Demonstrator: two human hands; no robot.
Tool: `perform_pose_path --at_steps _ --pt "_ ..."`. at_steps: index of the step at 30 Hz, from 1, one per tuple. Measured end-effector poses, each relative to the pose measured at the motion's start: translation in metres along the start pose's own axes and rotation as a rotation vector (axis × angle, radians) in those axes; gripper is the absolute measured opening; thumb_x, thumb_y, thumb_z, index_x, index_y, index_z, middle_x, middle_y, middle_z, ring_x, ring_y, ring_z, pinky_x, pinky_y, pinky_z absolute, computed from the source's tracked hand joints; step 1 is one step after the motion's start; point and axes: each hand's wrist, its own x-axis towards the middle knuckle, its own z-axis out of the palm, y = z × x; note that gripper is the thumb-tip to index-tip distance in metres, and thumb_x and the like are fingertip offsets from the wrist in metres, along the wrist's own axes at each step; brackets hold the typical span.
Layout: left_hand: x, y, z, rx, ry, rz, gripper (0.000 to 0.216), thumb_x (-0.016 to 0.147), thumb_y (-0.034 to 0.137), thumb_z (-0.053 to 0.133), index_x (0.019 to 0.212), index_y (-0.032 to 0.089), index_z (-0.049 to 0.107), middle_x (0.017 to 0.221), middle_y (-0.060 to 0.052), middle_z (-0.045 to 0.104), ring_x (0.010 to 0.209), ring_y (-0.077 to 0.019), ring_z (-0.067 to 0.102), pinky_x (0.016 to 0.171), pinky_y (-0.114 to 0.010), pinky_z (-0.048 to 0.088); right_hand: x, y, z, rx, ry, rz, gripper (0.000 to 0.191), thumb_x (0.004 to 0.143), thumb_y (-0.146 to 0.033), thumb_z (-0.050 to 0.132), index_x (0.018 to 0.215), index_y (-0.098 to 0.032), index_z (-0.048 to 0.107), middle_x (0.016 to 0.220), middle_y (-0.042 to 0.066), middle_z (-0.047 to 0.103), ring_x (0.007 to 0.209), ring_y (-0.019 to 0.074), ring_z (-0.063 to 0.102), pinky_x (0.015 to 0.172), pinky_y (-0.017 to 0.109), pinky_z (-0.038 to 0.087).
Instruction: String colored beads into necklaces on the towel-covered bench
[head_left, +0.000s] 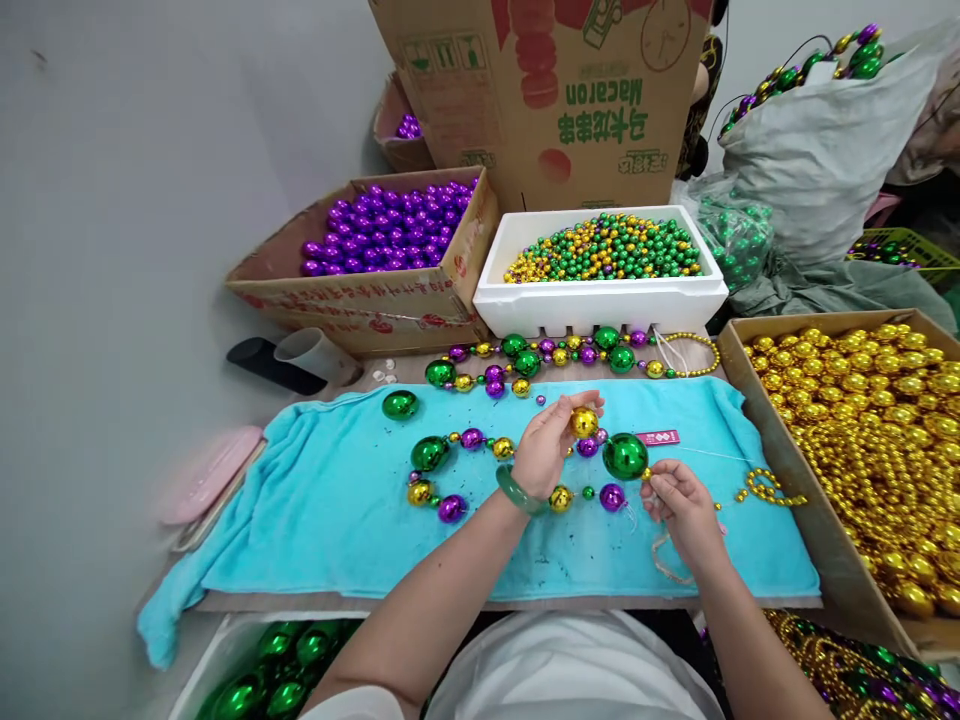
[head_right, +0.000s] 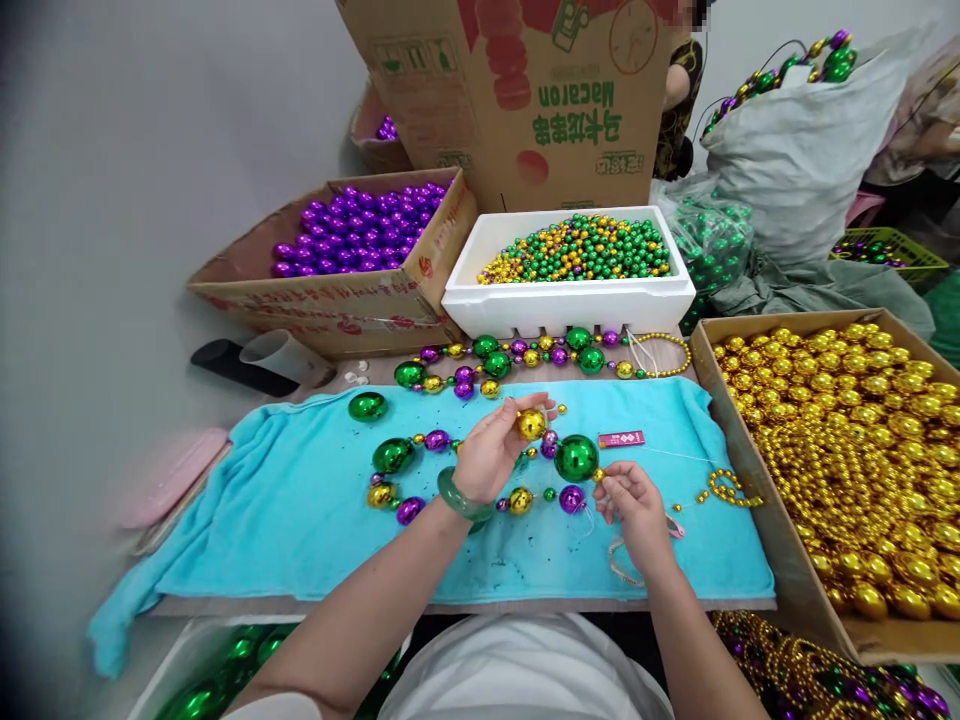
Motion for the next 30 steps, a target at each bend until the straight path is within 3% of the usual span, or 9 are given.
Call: perform_pose_path --at_steps 5,10,13,16,20,25,30 --pt "0.000 0.011 0.008 0.246 -0.108 0.090 0.035 0.083 0.046 0.062 0.104 0.020 0.074 0.110 -0.010 0.070 0.103 -0.0227 0.062 0.094 -0.032 0.044 0.004 -0.010 -0.012 -0.111 -0.024 0.013 0.036 0.071 -0.045 0.073 0.089 -0.018 0.058 0.068 0.002 0.066 0.052 0.0112 0.055 0.045 0.022 0.038" --pt "0.003 0.015 0.019 0.451 -0.212 0.136 0.036 0.086 0.045 0.056 0.106 0.021 0.073 0.097 -0.009 0.072 0.081 -0.0185 0.064 0.072 -0.028 0.048 0.010 -0.010 -0.023 -0.291 -0.015 0.057 0.039 0.065 -0.049 0.075 0.081 -0.016 0.061 0.066 0.003 0.065 0.051 0.0112 0.052 0.044 0.022 0.036" --pt "0.004 0.012 0.024 0.515 -0.211 0.129 0.040 0.087 0.048 0.053 0.109 0.020 0.072 0.087 -0.008 0.071 0.071 -0.0163 0.062 0.059 -0.025 0.046 0.010 -0.010 -0.026 -0.396 0.037 -0.055 0.033 0.070 -0.047 0.071 0.080 -0.017 0.064 0.068 0.003 0.064 0.056 0.0122 0.053 0.049 0.024 0.041" --pt "0.003 0.011 0.031 0.530 -0.198 0.138 0.040 0.088 0.048 0.052 0.109 0.020 0.072 0.080 -0.006 0.067 0.069 -0.0154 0.061 0.059 -0.025 0.048 0.006 -0.018 -0.019 -0.436 0.123 -0.246 0.026 0.077 -0.043 0.067 0.086 -0.018 0.067 0.077 0.004 0.066 0.065 0.0136 0.055 0.060 0.026 0.046" --pt "-0.005 0.016 0.043 0.513 -0.246 0.145 0.038 0.087 0.047 0.053 0.103 0.019 0.073 0.075 -0.006 0.067 0.069 -0.0158 0.060 0.063 -0.026 0.048 0.004 -0.031 0.005 -0.404 -0.072 -0.349 0.026 0.081 -0.037 0.065 0.102 -0.022 0.067 0.099 0.006 0.068 0.072 0.0145 0.058 0.067 0.028 0.048" --pt "-0.013 0.027 0.049 0.568 -0.230 0.201 0.038 0.088 0.046 0.052 0.102 0.018 0.073 0.074 -0.006 0.067 0.066 -0.0145 0.059 0.062 -0.026 0.048 0.007 -0.037 0.022 -0.493 -0.239 -0.403 0.013 0.087 -0.030 0.059 0.085 -0.021 0.068 0.086 0.004 0.067 0.079 0.0164 0.060 0.072 0.029 0.047" --pt "-0.011 0.028 0.042 0.568 -0.231 0.211 0.038 0.091 0.045 0.049 0.104 0.017 0.070 0.073 -0.005 0.064 0.064 -0.0128 0.059 0.058 -0.025 0.049 0.006 -0.042 0.024 -0.600 -0.340 -0.512 0.011 0.087 -0.023 0.057 0.089 -0.021 0.067 0.091 0.005 0.066 0.087 0.0166 0.060 0.080 0.031 0.046"
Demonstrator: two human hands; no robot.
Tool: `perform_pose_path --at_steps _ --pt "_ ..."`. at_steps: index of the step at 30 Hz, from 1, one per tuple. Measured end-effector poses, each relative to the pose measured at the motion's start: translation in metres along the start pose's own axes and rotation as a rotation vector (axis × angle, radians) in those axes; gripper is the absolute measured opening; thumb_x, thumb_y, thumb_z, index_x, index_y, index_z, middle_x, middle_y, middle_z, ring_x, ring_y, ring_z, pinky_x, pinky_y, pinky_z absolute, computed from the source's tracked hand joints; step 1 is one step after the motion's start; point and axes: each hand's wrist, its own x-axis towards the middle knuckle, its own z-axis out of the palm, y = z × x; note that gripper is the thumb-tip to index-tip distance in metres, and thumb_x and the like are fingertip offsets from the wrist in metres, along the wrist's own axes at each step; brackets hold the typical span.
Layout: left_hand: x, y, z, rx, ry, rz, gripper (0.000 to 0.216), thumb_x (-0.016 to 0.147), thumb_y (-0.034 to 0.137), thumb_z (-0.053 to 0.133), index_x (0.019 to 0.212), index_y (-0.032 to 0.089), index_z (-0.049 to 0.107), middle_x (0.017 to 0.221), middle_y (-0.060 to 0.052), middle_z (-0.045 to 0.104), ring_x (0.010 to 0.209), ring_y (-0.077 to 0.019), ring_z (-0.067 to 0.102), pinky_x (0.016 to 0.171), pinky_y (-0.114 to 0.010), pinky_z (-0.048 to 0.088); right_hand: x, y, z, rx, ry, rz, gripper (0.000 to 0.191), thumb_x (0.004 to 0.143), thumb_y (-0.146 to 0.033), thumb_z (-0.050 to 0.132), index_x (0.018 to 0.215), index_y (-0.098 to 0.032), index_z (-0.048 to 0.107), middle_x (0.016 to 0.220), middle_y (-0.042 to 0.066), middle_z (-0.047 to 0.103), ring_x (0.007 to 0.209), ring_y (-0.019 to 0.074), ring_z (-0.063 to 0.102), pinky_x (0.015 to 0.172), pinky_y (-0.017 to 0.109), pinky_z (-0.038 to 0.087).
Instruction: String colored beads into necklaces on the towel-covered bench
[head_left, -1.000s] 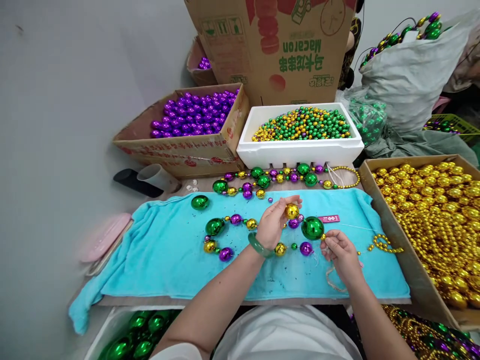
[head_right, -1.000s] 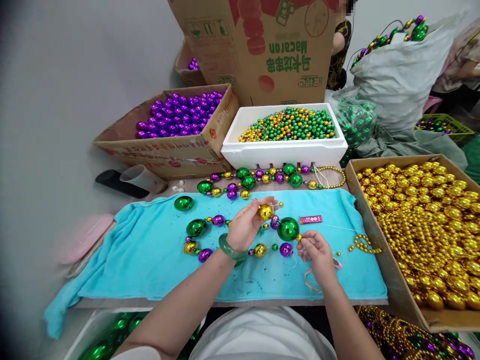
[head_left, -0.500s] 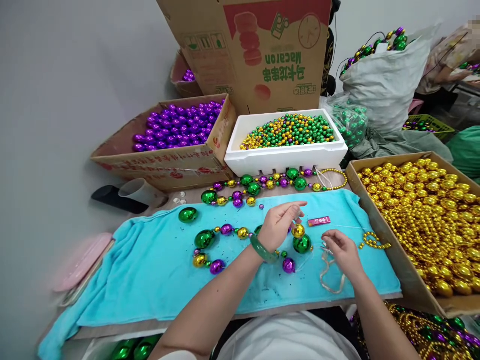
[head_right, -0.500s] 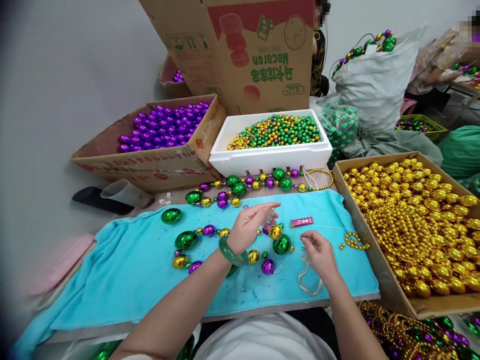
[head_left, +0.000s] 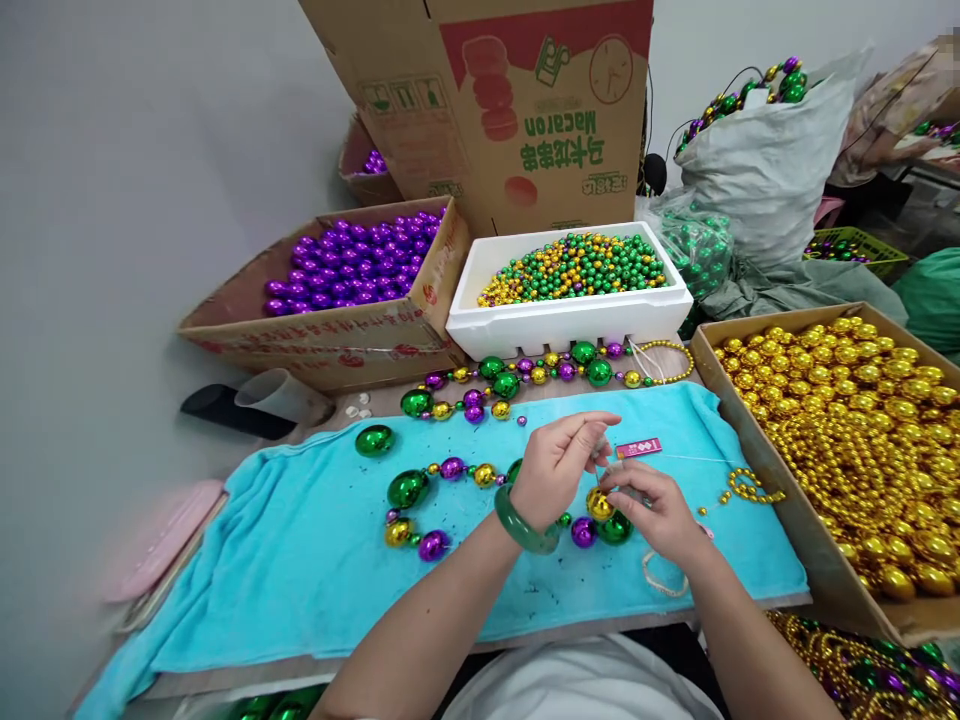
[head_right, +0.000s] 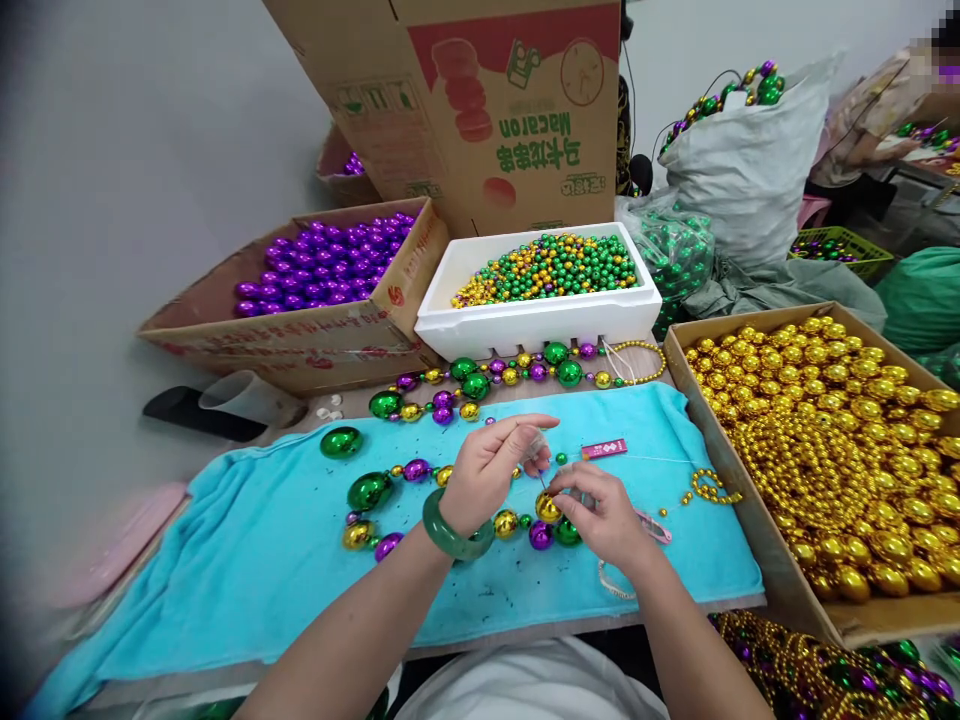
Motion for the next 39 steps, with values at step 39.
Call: perform_pose_path --at_steps 39 --pt "-0.006 -0.108 0.019 -0.323 -0.303 -0.338 0.054 0.069 0.035 0.074 0.116 0.017 0.057 0.115 -0.010 0.063 0.099 -0.0209 0.061 0.082 -0.034 0.050 0.013 0.015 -0.015 0.635 0.326 0.412 0.033 0.081 -0.052 0.061 0.094 -0.023 0.051 0.067 -0.002 0.064 0.053 0.0115 0.061 0.039 0.019 0.045"
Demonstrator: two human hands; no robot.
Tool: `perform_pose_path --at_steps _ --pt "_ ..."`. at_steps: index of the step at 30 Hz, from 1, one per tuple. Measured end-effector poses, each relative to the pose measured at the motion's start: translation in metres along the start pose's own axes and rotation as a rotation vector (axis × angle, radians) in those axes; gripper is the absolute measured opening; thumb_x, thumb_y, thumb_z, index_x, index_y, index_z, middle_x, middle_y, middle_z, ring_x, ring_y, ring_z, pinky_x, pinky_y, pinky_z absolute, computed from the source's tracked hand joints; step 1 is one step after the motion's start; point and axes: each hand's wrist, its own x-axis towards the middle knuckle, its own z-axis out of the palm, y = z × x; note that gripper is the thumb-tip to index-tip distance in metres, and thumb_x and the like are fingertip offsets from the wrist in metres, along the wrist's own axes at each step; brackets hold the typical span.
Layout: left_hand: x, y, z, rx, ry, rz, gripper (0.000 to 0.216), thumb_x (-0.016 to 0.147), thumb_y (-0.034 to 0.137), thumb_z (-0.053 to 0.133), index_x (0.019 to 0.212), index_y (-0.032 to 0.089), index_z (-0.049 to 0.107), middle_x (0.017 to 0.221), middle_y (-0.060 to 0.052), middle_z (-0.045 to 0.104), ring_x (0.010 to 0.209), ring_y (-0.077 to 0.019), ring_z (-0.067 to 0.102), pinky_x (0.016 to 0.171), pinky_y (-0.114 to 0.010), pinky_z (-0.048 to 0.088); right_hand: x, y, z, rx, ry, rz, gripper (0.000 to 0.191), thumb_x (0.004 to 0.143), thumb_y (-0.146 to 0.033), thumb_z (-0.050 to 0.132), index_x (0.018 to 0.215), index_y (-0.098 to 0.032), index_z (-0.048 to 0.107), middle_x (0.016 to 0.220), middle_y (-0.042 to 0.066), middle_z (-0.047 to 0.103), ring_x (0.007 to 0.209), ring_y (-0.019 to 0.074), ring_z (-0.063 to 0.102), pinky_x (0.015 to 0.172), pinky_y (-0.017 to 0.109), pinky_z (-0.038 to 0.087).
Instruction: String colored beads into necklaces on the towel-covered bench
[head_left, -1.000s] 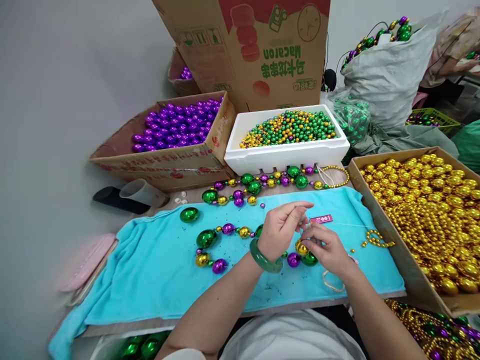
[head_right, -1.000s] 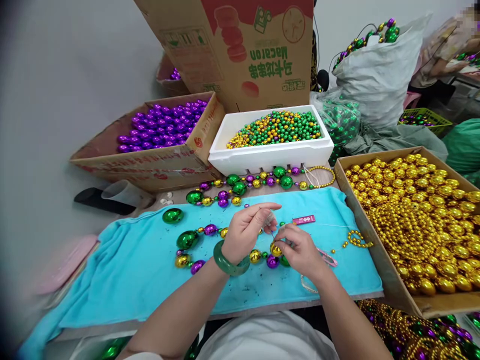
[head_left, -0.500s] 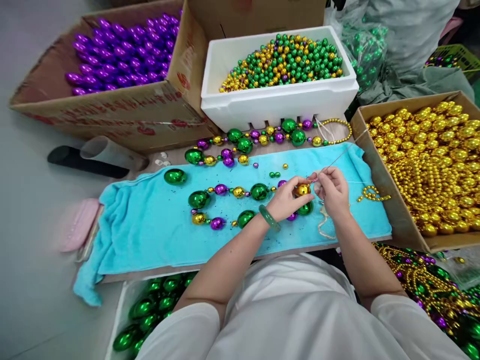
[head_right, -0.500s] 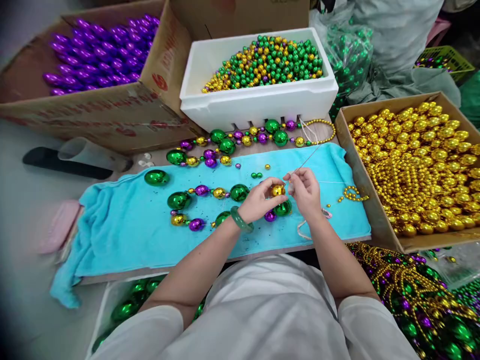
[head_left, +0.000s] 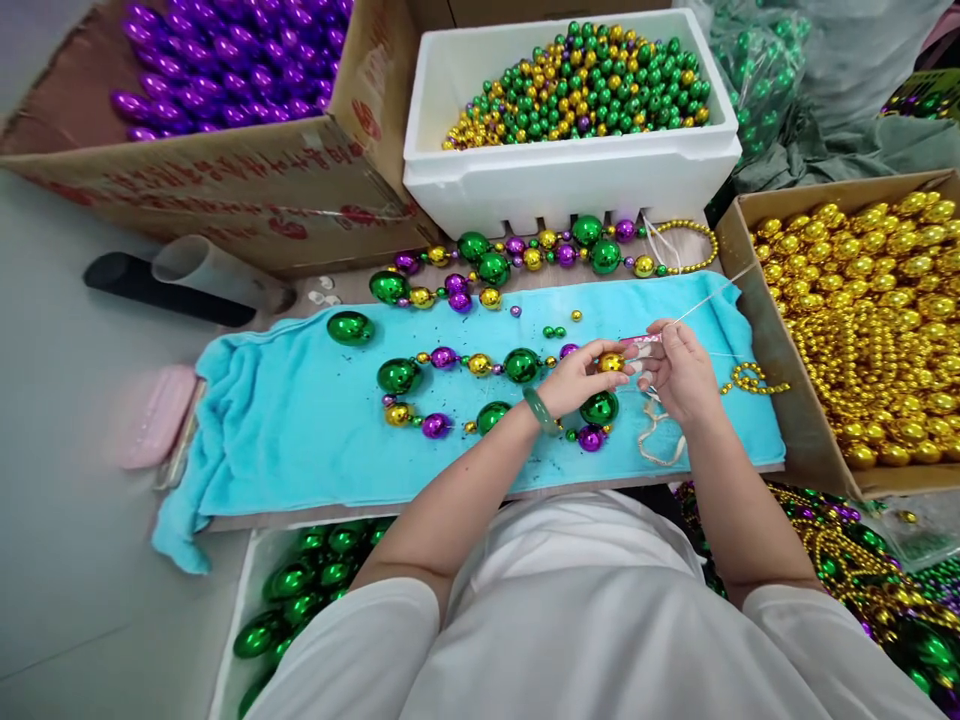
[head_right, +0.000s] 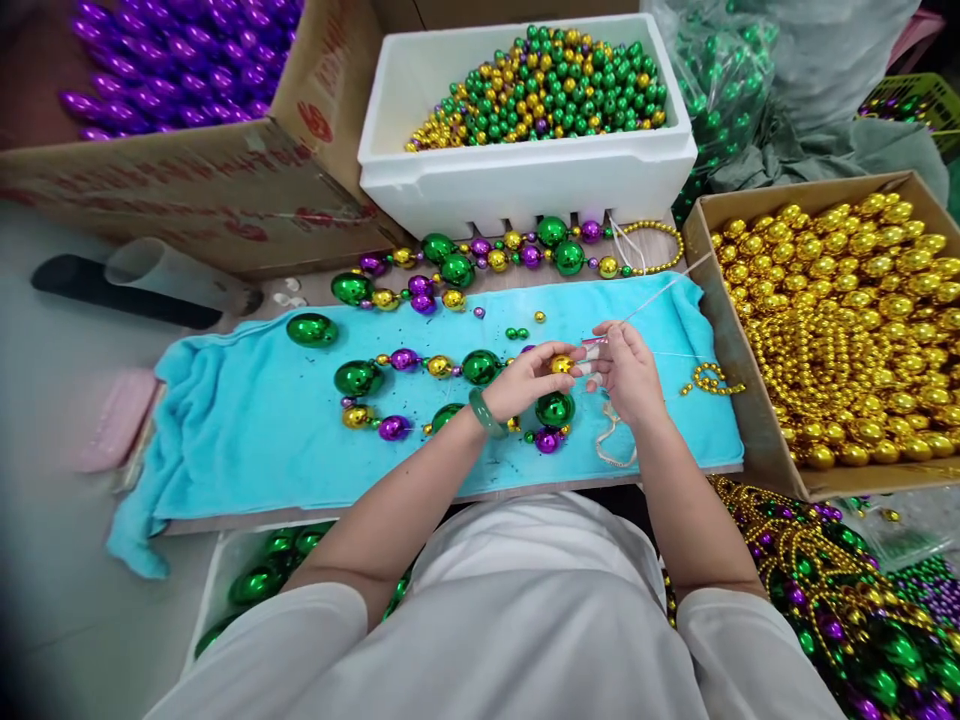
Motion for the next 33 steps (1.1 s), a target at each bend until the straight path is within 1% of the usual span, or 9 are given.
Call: perform_pose_path --at_steps 4,7,9,16,20,23,25,29,33 --pt "-0.005 -0.006 -0.003 0.129 -0.044 0.008 0.069 0.069 0.038 0.075 0.129 0.017 0.048 0.117 -0.012 0.061 0.103 -0.0229 0.060 0.091 -0.039 0.047 0.001 -0.005 -0.002 0.040 0.014 0.000 0.031 0.082 -0.043 0.063 0.103 -0.023 0.052 0.063 -0.004 0.061 0.053 0.0099 0.059 0.044 0.018 0.046" --pt "-0.012 -0.017 0.001 0.376 0.013 0.000 0.096 0.060 0.036 0.082 0.141 0.017 0.034 0.115 -0.013 0.060 0.108 -0.0261 0.057 0.097 -0.044 0.043 0.003 -0.010 -0.004 0.059 0.052 -0.036 0.031 0.078 -0.032 0.067 0.103 -0.022 0.054 0.063 -0.005 0.057 0.054 0.0085 0.055 0.045 0.018 0.043" --pt "-0.017 -0.022 0.008 0.527 0.060 -0.030 0.104 0.060 0.038 0.082 0.145 0.015 0.028 0.115 -0.014 0.060 0.109 -0.0279 0.057 0.099 -0.046 0.041 0.004 -0.013 -0.006 0.056 0.069 -0.059 0.028 0.077 -0.031 0.067 0.100 -0.020 0.055 0.061 -0.005 0.055 0.052 0.0078 0.052 0.042 0.017 0.040" --pt "-0.042 -0.031 0.035 0.988 0.195 0.030 0.090 0.075 0.050 0.066 0.145 0.010 0.024 0.129 -0.020 0.053 0.119 -0.0326 0.049 0.101 -0.047 0.038 0.006 -0.018 -0.016 0.087 0.180 -0.119 0.025 0.076 -0.034 0.068 0.092 -0.020 0.053 0.060 -0.007 0.047 0.050 0.0065 0.047 0.038 0.016 0.033" --pt "-0.060 -0.037 0.036 1.352 0.199 0.025 0.064 0.086 0.041 0.055 0.139 0.013 0.035 0.116 -0.016 0.060 0.107 -0.0309 0.053 0.091 -0.045 0.040 0.005 -0.020 -0.031 0.129 0.254 -0.135 0.025 0.073 -0.032 0.069 0.088 -0.020 0.053 0.059 -0.007 0.045 0.048 0.0055 0.045 0.037 0.015 0.033" --pt "-0.071 -0.033 0.025 1.548 0.170 0.002 0.037 0.089 0.033 0.049 0.123 0.018 0.053 0.101 -0.011 0.063 0.098 -0.0288 0.056 0.085 -0.043 0.039 0.002 -0.022 -0.046 0.155 0.289 -0.141 0.026 0.072 -0.030 0.070 0.088 -0.019 0.053 0.058 -0.007 0.045 0.047 0.0052 0.045 0.037 0.015 0.032" --pt "-0.079 -0.028 0.012 1.618 0.171 0.000 0.028 0.090 0.032 0.047 0.110 0.018 0.059 0.097 -0.010 0.063 0.094 -0.0277 0.057 0.083 -0.042 0.038 0.000 -0.023 -0.054 0.159 0.314 -0.145 0.027 0.071 -0.030 0.071 0.088 -0.018 0.053 0.057 -0.007 0.046 0.046 0.0052 0.045 0.036 0.014 0.031" --pt "-0.100 -0.020 -0.022 1.677 0.234 -0.012 0.028 0.090 0.035 0.047 0.106 0.018 0.062 0.094 -0.010 0.064 0.089 -0.0266 0.059 0.082 -0.041 0.038 -0.003 -0.017 -0.059 0.118 0.352 -0.107 0.028 0.069 -0.030 0.072 0.087 -0.018 0.054 0.054 -0.007 0.046 0.044 0.0057 0.044 0.035 0.015 0.030" --pt "-0.124 -0.014 -0.050 1.741 0.287 -0.045 0.028 0.090 0.035 0.047 0.105 0.017 0.063 0.095 -0.009 0.064 0.089 -0.0262 0.060 0.085 -0.042 0.038 -0.006 -0.004 -0.048 0.084 0.338 -0.081 0.027 0.068 -0.030 0.072 0.086 -0.018 0.057 0.054 -0.006 0.049 0.044 0.0061 0.044 0.036 0.015 0.031"
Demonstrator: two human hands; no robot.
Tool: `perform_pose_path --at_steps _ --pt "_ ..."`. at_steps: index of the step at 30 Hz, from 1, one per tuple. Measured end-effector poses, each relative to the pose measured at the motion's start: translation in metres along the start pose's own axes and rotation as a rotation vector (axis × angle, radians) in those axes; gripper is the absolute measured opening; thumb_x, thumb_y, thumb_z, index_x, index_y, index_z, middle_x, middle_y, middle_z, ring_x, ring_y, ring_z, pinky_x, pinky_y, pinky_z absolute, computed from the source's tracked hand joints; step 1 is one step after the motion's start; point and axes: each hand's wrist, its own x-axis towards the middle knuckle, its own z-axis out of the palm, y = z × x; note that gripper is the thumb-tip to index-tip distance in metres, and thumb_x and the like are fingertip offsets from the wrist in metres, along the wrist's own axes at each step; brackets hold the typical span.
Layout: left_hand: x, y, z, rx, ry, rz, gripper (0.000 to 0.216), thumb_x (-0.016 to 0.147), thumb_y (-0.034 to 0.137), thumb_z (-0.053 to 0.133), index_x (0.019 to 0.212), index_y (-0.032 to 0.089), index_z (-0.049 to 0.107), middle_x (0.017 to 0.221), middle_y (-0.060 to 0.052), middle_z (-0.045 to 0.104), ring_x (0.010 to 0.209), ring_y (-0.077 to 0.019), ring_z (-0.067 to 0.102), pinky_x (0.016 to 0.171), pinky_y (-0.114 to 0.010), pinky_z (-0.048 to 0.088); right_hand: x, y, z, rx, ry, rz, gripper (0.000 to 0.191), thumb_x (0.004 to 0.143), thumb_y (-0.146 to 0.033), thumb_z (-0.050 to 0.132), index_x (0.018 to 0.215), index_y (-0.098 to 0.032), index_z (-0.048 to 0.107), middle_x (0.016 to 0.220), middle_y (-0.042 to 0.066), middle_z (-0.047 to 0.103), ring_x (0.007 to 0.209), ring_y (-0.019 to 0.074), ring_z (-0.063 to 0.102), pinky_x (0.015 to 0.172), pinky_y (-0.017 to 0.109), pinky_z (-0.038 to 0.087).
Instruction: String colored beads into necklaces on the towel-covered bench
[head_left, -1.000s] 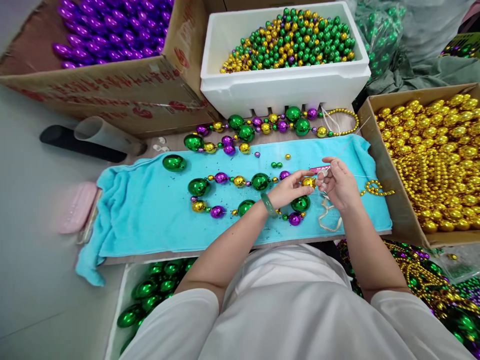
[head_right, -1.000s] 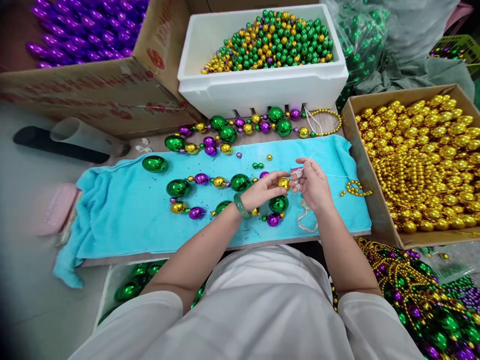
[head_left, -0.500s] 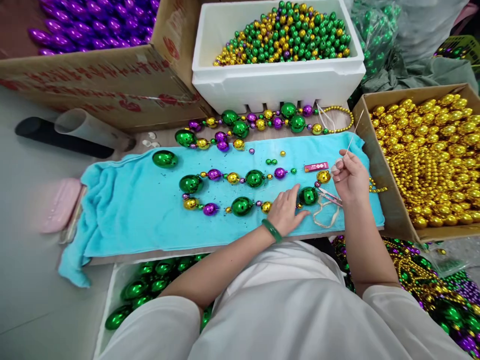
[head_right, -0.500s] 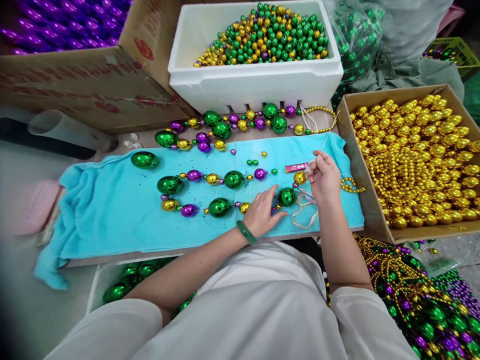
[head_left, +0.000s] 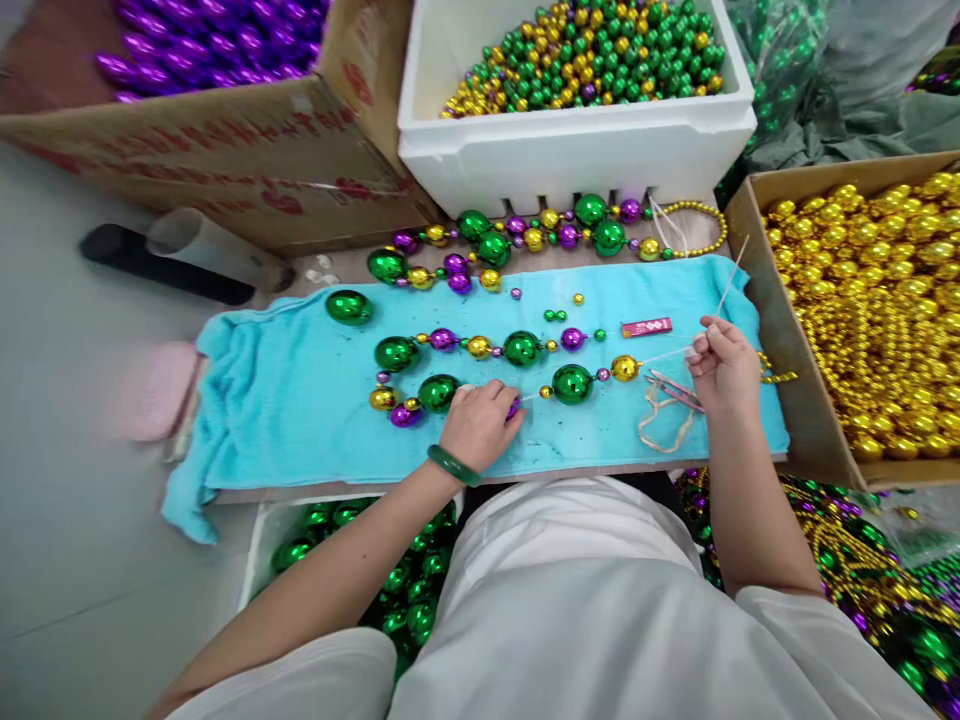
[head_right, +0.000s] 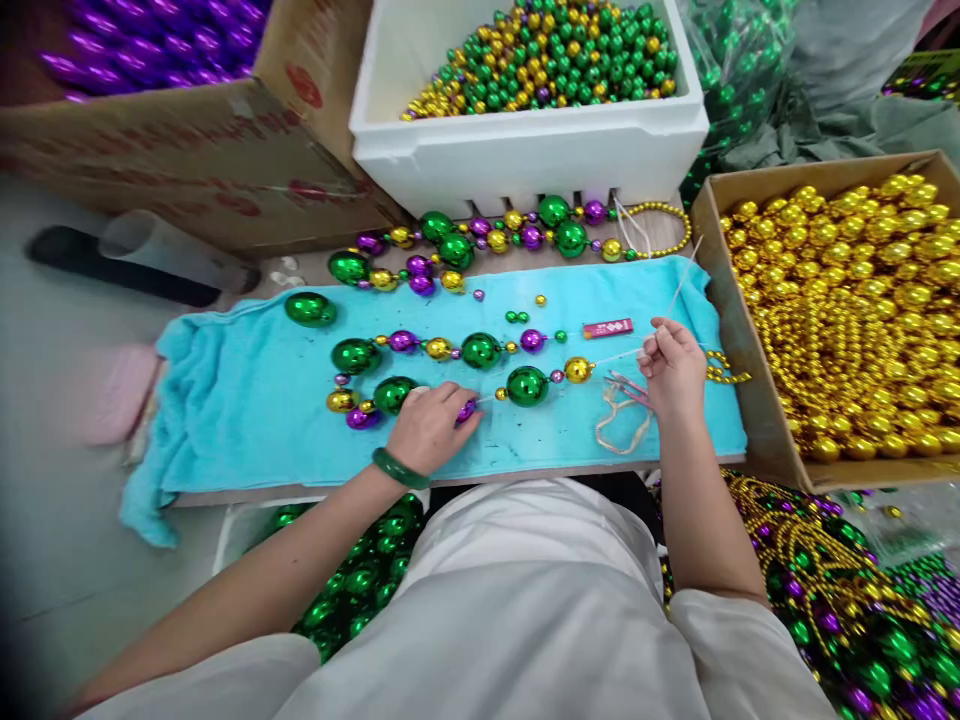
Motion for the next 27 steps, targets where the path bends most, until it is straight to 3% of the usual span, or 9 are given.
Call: perform_pose_path --at_steps 7,13,22,27 --pt "-0.022 -0.040 -0.011 0.088 -0.030 0.040 0.026 0.093 0.030 0.042 0.108 0.020 0.061 0.102 -0.010 0.064 0.089 -0.0239 0.059 0.086 -0.042 0.036 -0.013 0.018 0.012 -0.073 -0.027 -0.038 0.025 0.066 -0.026 0.073 0.084 -0.015 0.061 0.051 -0.005 0.049 0.046 0.0064 0.045 0.040 0.015 0.036" --pt "-0.032 -0.056 0.002 0.128 -0.013 0.026 0.034 0.093 0.039 0.041 0.115 0.020 0.059 0.104 -0.010 0.065 0.095 -0.0257 0.055 0.088 -0.043 0.034 -0.017 0.028 0.013 -0.099 0.022 -0.060 0.025 0.066 -0.026 0.074 0.085 -0.014 0.062 0.051 -0.004 0.050 0.046 0.0068 0.045 0.040 0.016 0.036" --pt "-0.043 -0.078 0.008 0.063 0.043 -0.055 0.033 0.090 0.041 0.046 0.116 0.025 0.060 0.104 -0.011 0.065 0.103 -0.0287 0.051 0.100 -0.048 0.030 -0.007 0.000 -0.001 -0.119 0.128 -0.242 0.017 0.065 -0.022 0.070 0.079 -0.015 0.062 0.047 -0.005 0.048 0.044 0.0073 0.043 0.038 0.018 0.033" --pt "-0.041 -0.091 0.015 0.005 0.059 -0.066 0.038 0.090 0.045 0.046 0.119 0.024 0.058 0.109 -0.012 0.063 0.108 -0.0310 0.047 0.101 -0.052 0.028 -0.005 0.001 -0.007 -0.199 0.139 -0.213 0.016 0.066 -0.023 0.069 0.078 -0.017 0.060 0.047 -0.005 0.048 0.043 0.0071 0.042 0.037 0.018 0.031"
